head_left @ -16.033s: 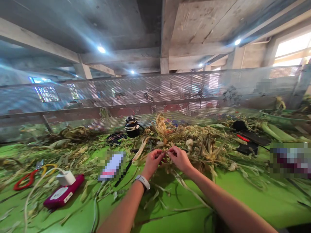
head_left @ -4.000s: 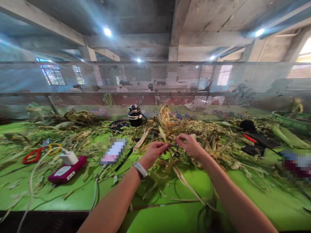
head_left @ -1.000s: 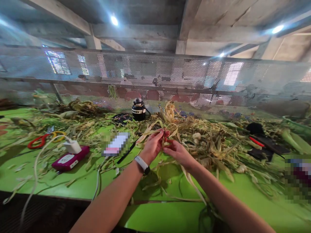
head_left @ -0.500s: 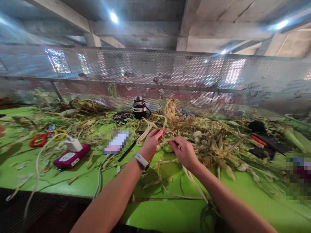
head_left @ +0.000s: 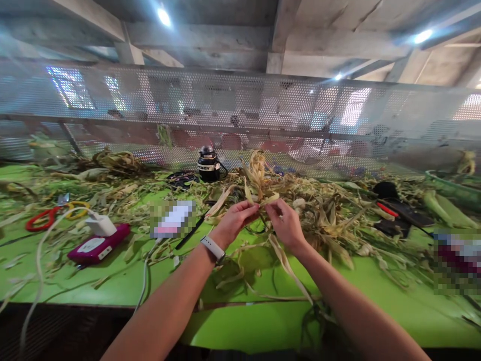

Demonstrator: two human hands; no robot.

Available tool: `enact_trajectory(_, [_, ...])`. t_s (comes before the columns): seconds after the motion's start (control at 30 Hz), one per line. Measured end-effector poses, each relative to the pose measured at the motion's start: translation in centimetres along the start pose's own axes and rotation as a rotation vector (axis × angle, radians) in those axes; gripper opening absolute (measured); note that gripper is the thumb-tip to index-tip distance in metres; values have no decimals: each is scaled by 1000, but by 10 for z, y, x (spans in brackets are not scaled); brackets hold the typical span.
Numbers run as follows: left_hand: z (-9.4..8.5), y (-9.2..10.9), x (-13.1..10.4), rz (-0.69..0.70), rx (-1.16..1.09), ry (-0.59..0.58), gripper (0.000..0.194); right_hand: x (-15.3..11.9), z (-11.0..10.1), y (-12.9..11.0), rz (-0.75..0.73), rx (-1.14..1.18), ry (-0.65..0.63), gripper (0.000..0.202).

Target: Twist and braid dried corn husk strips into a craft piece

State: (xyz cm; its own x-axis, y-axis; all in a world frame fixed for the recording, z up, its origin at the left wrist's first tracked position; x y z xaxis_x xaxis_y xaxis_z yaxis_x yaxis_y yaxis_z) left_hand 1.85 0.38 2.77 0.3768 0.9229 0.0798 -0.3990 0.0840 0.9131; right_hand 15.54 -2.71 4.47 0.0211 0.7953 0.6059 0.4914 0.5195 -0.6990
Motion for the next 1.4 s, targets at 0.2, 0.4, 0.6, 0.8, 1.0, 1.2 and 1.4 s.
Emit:
enact_trajectory(0.2, [-2, -2, 0, -15, 87, -15, 24, 1, 2, 10, 123, 102, 15, 21])
enact_trajectory(0.4, [-3, 0, 3, 7, 81, 55, 13, 1, 8, 22, 272, 336, 34, 35])
enact_trajectory(0.6, [-12, 1, 6, 88, 101, 161, 15, 1, 6, 26, 336, 185, -41, 53])
enact_trajectory(0.8, [-19, 2, 6, 176, 326, 240, 15, 0, 3, 17, 233, -101, -180, 28])
enact_trajectory(1.0, [-21, 3, 5, 175, 493, 298, 18, -1, 4, 0, 264, 377, -378, 26])
enact_trajectory(1.2, [-16, 0, 4, 148, 633, 95, 25, 3, -3, -3, 288, 731, -358, 24])
enact_trajectory(1.4, [-10, -1, 2, 150, 763, -21, 18, 11, -3, 13, 155, 529, -124, 18])
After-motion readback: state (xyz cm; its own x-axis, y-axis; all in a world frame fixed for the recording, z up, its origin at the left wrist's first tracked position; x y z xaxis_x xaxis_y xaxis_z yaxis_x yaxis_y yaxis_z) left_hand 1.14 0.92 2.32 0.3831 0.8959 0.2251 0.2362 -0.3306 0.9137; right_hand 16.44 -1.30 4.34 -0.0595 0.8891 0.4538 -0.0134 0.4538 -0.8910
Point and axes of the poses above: each hand's wrist, its own x-axis towards the middle knuckle, its own z-axis out of the palm, y = z × x, the point moved 3 cm from there along x, towards the middle knuckle, and after that the axes turned 6 degrees about x, right-handed, at the moved point
